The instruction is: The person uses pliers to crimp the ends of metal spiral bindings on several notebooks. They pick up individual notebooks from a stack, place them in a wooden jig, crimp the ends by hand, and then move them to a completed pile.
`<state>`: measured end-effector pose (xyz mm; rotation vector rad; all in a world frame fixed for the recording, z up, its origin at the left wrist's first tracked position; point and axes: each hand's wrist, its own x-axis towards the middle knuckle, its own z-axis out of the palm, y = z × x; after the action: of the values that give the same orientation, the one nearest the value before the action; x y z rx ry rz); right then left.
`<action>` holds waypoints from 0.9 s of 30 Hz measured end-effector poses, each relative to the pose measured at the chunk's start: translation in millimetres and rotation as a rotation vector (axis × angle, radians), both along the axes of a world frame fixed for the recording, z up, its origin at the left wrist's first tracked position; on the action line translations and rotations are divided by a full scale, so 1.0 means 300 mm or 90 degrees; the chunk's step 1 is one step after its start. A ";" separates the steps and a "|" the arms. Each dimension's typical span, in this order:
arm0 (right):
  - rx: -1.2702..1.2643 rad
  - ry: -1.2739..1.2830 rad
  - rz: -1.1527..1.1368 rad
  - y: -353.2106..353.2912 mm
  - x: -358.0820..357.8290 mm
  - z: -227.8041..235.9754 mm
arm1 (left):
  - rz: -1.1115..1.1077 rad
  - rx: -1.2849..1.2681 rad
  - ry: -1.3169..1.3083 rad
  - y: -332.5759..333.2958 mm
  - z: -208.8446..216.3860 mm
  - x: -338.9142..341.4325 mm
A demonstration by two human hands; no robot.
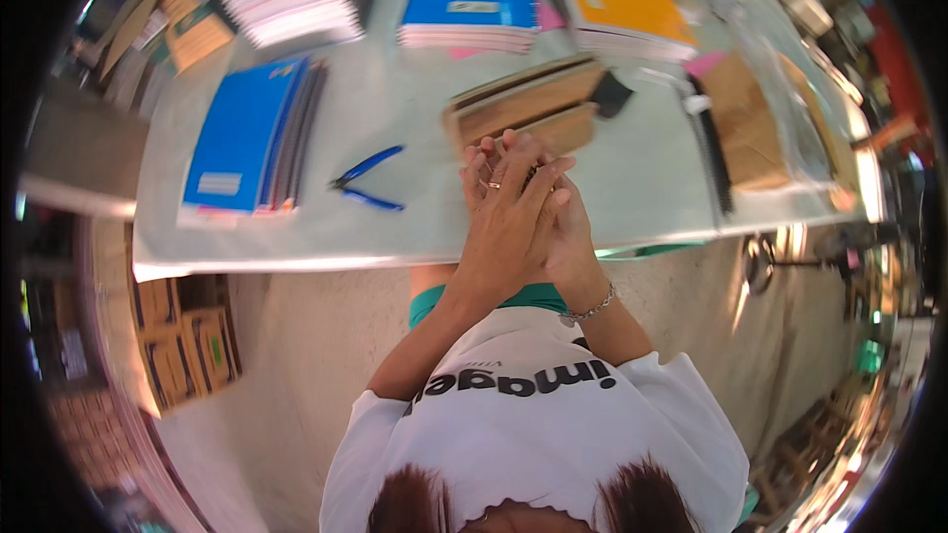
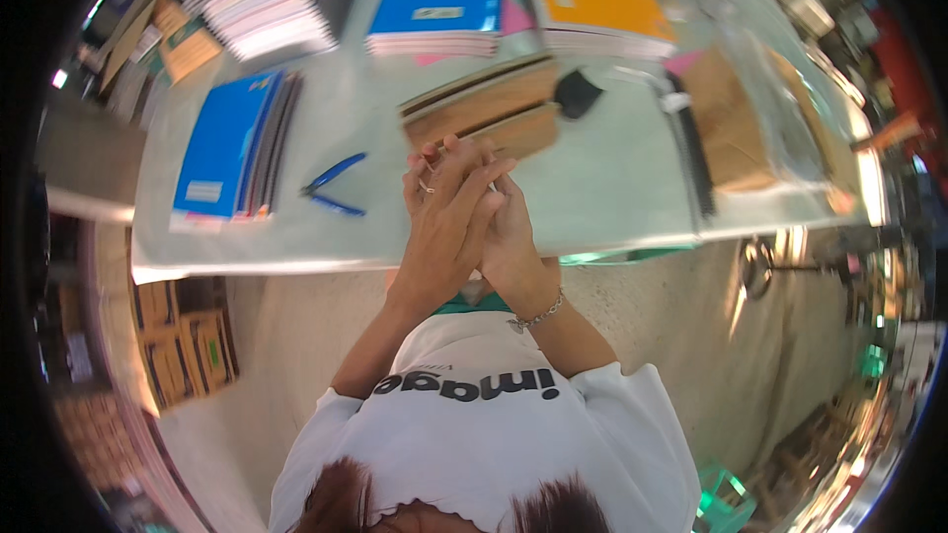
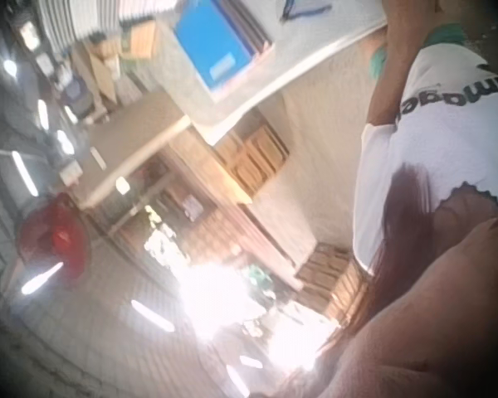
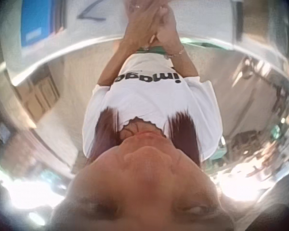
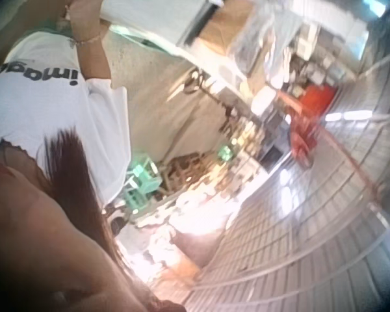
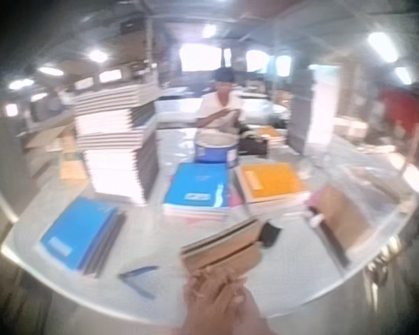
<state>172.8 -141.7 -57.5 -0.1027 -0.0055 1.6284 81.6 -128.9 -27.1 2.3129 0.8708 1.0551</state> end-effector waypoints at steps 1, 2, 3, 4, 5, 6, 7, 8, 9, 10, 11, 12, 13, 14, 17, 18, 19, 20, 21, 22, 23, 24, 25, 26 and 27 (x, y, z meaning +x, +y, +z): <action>-0.083 -0.036 -0.060 -0.018 0.066 -0.038 | -0.044 0.016 0.005 0.006 0.020 0.036; -0.035 0.124 -0.036 -0.040 0.135 -0.013 | -0.050 0.047 0.019 -0.001 0.049 0.067; 0.019 0.285 0.002 -0.061 0.208 0.034 | -0.044 0.080 0.034 -0.013 0.084 0.084; 0.060 0.263 -0.063 -0.072 0.297 0.074 | -0.039 0.112 0.048 -0.024 0.109 0.098; 0.098 0.246 -0.124 -0.080 0.383 0.109 | -0.058 0.100 0.044 -0.027 0.118 0.097; 0.113 0.044 -0.285 -0.073 0.495 0.149 | -0.077 0.087 0.038 -0.028 0.127 0.092; 0.235 0.007 -0.312 -0.084 0.604 0.222 | -0.090 0.073 0.032 -0.026 0.130 0.079; 0.185 -0.164 -0.516 -0.108 0.771 0.263 | -0.077 0.075 0.031 -0.024 0.123 0.067; 0.176 -0.400 -0.688 -0.107 0.874 0.300 | -0.051 0.075 0.033 -0.013 0.100 0.044; 0.107 -0.606 -0.876 -0.099 0.973 0.339 | -0.017 0.072 0.035 -0.001 0.078 0.013; -0.054 -0.763 -1.039 -0.126 1.097 0.381 | -0.008 0.066 0.002 0.009 0.068 -0.006; -0.228 -0.913 -1.175 -0.144 1.219 0.394 | 0.017 0.057 -0.025 0.023 0.046 -0.040; -0.376 -1.255 -1.051 -0.265 1.434 0.378 | 0.043 0.050 -0.052 0.032 0.033 -0.083; -0.520 -1.584 -0.854 -0.355 1.586 0.359 | 0.070 0.043 -0.083 0.047 0.025 -0.119; -0.871 -1.766 -0.840 -0.220 1.404 0.346 | 0.266 0.058 -0.117 0.075 -0.008 -0.289; -0.696 -1.778 -1.021 -0.181 1.223 0.357 | 0.338 0.046 -0.137 0.084 -0.023 -0.350; -0.492 -1.668 -1.037 -0.145 1.067 0.357 | 0.394 0.036 -0.161 0.100 -0.043 -0.407; -0.311 -1.544 -1.034 -0.097 0.899 0.353 | 0.448 0.027 -0.188 0.115 -0.061 -0.460; -0.158 -1.432 -0.935 -0.038 0.686 0.337 | 0.495 0.021 -0.203 0.126 -0.067 -0.510; -0.022 -1.356 -0.803 0.019 0.499 0.273 | 0.549 0.016 -0.221 0.126 -0.088 -0.572; 0.062 -1.271 -0.681 0.054 0.320 0.226 | 0.583 0.005 -0.243 0.147 -0.105 -0.616; 0.194 -1.245 -0.419 0.072 0.175 0.183 | 0.594 0.004 -0.255 0.167 -0.125 -0.655; 0.265 -1.193 -0.152 0.092 0.033 0.136 | 0.605 0.006 -0.266 0.194 -0.150 -0.698; 0.403 -1.354 -0.158 0.127 -0.108 0.132 | 0.620 0.006 -0.276 0.213 -0.164 -0.734; 0.476 -1.375 -0.082 0.167 -0.164 0.065 | 0.615 -0.023 -0.258 0.238 -0.155 -0.748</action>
<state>123.6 -91.4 -38.1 -1.1491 -2.0993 0.5881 -142.7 -57.4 -73.7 1.4903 1.8481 1.7570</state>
